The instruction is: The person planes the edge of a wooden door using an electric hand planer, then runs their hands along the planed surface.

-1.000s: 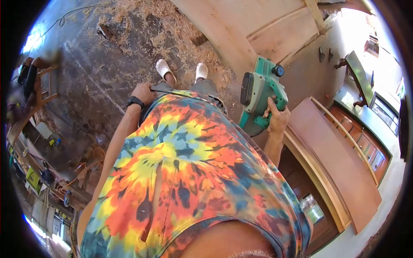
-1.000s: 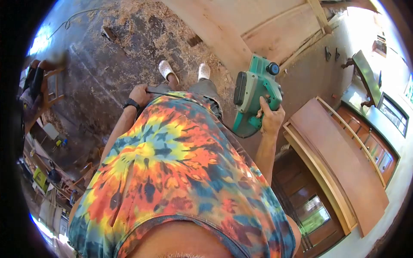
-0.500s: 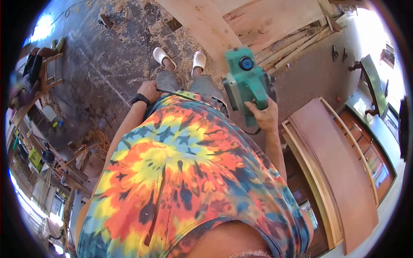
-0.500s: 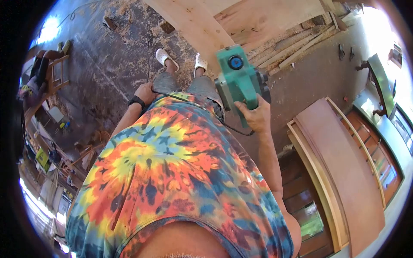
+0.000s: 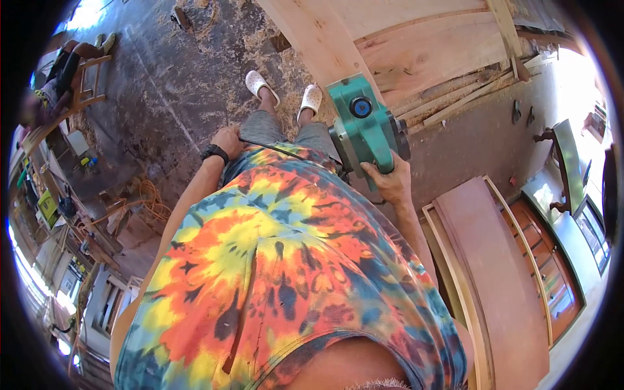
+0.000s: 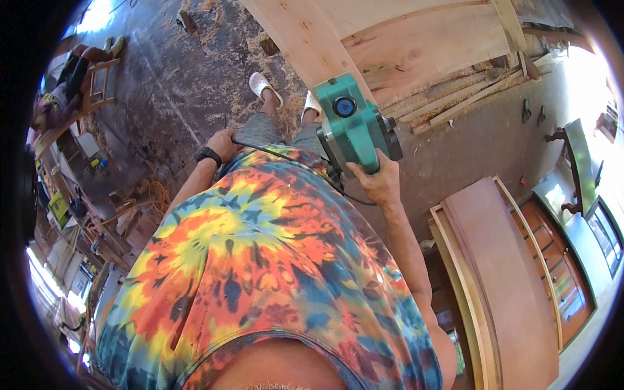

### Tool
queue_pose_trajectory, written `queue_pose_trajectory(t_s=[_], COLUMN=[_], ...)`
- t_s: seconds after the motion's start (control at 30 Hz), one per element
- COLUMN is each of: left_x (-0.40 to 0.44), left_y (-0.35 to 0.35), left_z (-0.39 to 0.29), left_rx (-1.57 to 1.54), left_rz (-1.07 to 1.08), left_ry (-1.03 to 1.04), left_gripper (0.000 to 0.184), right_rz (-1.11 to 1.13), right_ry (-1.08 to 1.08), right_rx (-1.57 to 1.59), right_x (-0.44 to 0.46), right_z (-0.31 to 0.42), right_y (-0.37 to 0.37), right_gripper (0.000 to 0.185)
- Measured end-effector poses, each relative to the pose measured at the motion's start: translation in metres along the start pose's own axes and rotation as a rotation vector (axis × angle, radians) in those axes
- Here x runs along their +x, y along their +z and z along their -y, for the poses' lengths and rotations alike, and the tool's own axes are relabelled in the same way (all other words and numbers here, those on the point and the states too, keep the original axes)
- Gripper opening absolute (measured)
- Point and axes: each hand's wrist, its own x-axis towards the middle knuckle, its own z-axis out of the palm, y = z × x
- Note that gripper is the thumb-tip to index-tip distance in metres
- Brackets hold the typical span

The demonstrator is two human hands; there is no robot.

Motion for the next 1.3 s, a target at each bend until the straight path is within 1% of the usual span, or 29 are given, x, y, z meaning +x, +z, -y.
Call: queue_pose_trajectory(t_s=[0.07,0.2,0.43,0.57,0.63,0.67,0.8,0.97,1.07,1.17,1.23,1.3], left_x=[0.001,0.000,-0.005,-0.012,-0.010,-0.010,-0.015,-0.025,-0.009,0.019,0.039,0.054], left_y=[0.008,0.006,0.001,-0.004,-0.010,-0.012,-0.032,-0.039,-0.048,-0.089,-0.126,-0.170], left_z=[0.008,0.015,0.023,0.027,0.033,0.036,0.041,0.035,0.040,0.062,0.090,0.117], left_rx=[-0.054,-0.057,-0.045,-0.107,-0.113,-0.141,-0.200,-0.244,-0.271,-0.316,-0.300,-0.280], left_rz=[-0.073,-0.079,-0.070,-0.075,-0.047,-0.085,-0.100,-0.151,-0.065,-0.069,-0.074,-0.077], left_ry=[0.039,0.032,-0.053,-0.114,-0.121,-0.124,-0.161,-0.165,-0.186,-0.138,-0.126,-0.123], left_gripper=[0.034,0.034,0.033,0.031,0.030,0.029,0.026,0.024,0.023,0.025,0.025,0.025], right_rz=[0.005,0.015,-0.001,0.014,0.010,0.003,-0.014,-0.007,-0.006,0.005,0.007,-0.004], right_ry=[-0.007,-0.047,-0.122,-0.129,-0.137,-0.138,-0.137,-0.144,-0.124,-0.098,-0.086,-0.065], right_rx=[0.004,0.022,0.028,-0.009,-0.029,-0.033,-0.015,-0.017,-0.023,-0.012,-0.009,-0.074], right_x=[0.001,0.011,0.043,0.064,0.074,0.079,0.096,0.110,0.138,0.184,0.213,0.238], right_z=[0.006,0.023,0.061,0.085,0.103,0.115,0.154,0.193,0.212,0.259,0.311,0.365], right_y=[0.002,0.007,0.015,0.020,0.027,0.030,0.041,0.034,0.036,0.047,0.058,0.070], right_gripper=[0.028,0.027,0.025,0.025,0.025,0.026,0.027,0.028,0.028,0.028,0.029,0.029])
